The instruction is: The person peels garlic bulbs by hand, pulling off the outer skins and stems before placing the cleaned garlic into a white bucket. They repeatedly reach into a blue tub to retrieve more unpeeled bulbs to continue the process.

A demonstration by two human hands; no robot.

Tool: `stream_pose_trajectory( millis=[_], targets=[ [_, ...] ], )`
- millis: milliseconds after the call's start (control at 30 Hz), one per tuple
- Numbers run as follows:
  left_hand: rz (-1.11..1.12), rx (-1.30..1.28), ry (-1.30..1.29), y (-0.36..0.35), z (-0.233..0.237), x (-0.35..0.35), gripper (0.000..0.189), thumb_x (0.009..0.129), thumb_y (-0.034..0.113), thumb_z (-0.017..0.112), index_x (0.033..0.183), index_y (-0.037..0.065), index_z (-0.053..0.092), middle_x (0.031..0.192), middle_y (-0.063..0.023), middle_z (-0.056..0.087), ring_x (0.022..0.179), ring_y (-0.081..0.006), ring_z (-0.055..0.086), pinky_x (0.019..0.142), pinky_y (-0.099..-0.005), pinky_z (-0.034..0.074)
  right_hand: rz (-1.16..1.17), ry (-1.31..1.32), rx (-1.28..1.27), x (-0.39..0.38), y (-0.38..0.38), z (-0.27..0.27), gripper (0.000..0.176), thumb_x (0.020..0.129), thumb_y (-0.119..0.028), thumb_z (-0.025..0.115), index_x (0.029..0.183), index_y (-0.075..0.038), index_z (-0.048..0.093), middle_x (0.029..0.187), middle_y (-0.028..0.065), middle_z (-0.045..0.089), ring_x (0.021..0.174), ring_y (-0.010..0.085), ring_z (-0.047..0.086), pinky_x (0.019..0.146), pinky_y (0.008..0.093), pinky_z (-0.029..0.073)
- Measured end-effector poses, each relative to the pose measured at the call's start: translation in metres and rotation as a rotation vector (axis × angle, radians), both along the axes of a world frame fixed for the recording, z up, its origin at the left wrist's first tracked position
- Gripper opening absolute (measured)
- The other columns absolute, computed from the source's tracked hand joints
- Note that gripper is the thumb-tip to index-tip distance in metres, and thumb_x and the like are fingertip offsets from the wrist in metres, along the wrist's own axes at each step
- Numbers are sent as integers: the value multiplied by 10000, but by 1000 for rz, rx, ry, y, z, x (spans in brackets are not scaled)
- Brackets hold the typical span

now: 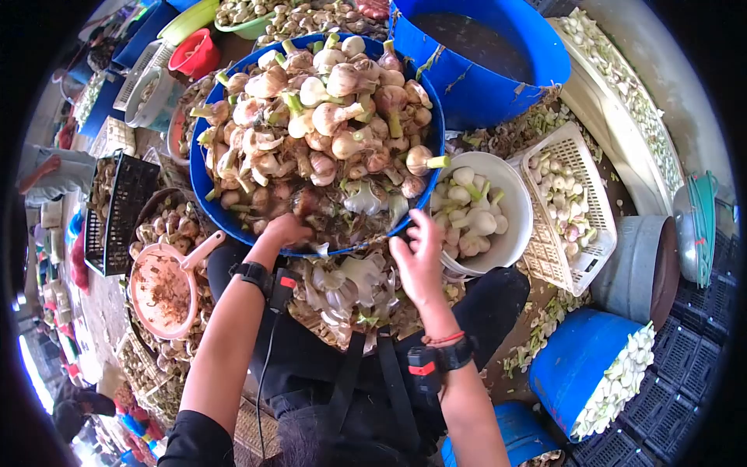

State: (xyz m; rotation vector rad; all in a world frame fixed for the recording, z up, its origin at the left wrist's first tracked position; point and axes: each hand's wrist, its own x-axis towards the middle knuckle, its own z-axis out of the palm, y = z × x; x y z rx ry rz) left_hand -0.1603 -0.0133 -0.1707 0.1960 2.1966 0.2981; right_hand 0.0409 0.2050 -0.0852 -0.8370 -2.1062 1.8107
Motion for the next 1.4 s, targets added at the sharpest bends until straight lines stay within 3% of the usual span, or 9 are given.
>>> stream_pose_trajectory(
  millis=[33, 100, 267, 367, 567, 1033, 1167, 1267, 1400],
  targets=[
    [149, 126, -258, 4, 8, -2, 450, 707, 398, 658, 966, 30, 662, 901, -138, 671, 884, -257, 645, 783, -353, 505, 48, 30, -100, -2, -10, -11, 507, 816, -131, 641, 1264, -42, 421, 1189, 133, 445, 956, 206, 540, 803, 300, 467],
    [63, 432, 117, 12, 30, 19, 335, 664, 257, 688, 910, 33, 652, 913, -129, 657, 814, -264, 630, 694, -321, 508, 143, -15, -336, -9, -29, -10, 497, 855, -160, 625, 1288, -33, 417, 1155, 116, 480, 865, 165, 573, 787, 285, 484],
    [-106, 984, 436, 31, 112, 89, 342, 650, -9, 639, 986, 34, 589, 1127, -108, 579, 1084, -308, 534, 923, -374, 435, 156, 18, -1025, -29, -63, -2, 467, 900, -164, 582, 1309, -23, 408, 1061, 55, 552, 908, 122, 570, 782, 279, 514],
    [659, 1294, -139, 31, 131, 111, 318, 727, -27, 637, 1040, 23, 607, 1076, -108, 616, 999, -254, 595, 853, -320, 474, 101, 52, -906, -24, -65, 17, 462, 887, -125, 594, 1301, -20, 419, 1024, 34, 558, 931, 131, 573, 813, 289, 513],
    [293, 760, 430, 24, 138, 122, 148, 776, 89, 656, 896, 6, 675, 738, -129, 661, 659, -224, 655, 625, -303, 504, 144, 198, -119, -10, -75, 12, 493, 802, -43, 682, 1232, -3, 446, 1047, 81, 538, 923, 148, 576, 795, 265, 500],
    [579, 975, -85, 19, 134, 112, 168, 829, 96, 623, 902, -52, 658, 745, -31, 637, 671, -72, 580, 603, -206, 475, -49, 151, -937, 2, -69, 46, 395, 816, -110, 690, 1126, -28, 459, 1038, 88, 589, 933, 143, 596, 829, 289, 511],
    [353, 763, 350, 29, 150, 126, 150, 782, 101, 652, 855, -28, 672, 691, -65, 644, 630, -63, 569, 594, -233, 470, -79, 168, -638, -2, -77, 40, 396, 803, -125, 712, 1084, -36, 448, 1023, 94, 590, 908, 127, 591, 798, 280, 512],
    [517, 768, 157, 31, 147, 121, 142, 753, 92, 632, 821, -26, 671, 637, -68, 642, 568, -104, 586, 563, -253, 471, -82, 161, -595, 1, -74, 40, 391, 814, -112, 695, 1108, -39, 449, 1030, 88, 589, 901, 139, 599, 815, 292, 519],
    [454, 576, 377, 14, 111, 100, 128, 734, 107, 607, 797, 23, 679, 643, -114, 645, 557, -201, 627, 558, -308, 485, 21, 196, -1049, 10, -59, 47, 380, 872, -166, 620, 1180, -41, 436, 1065, 97, 583, 903, 203, 625, 826, 314, 539]
  ],
)
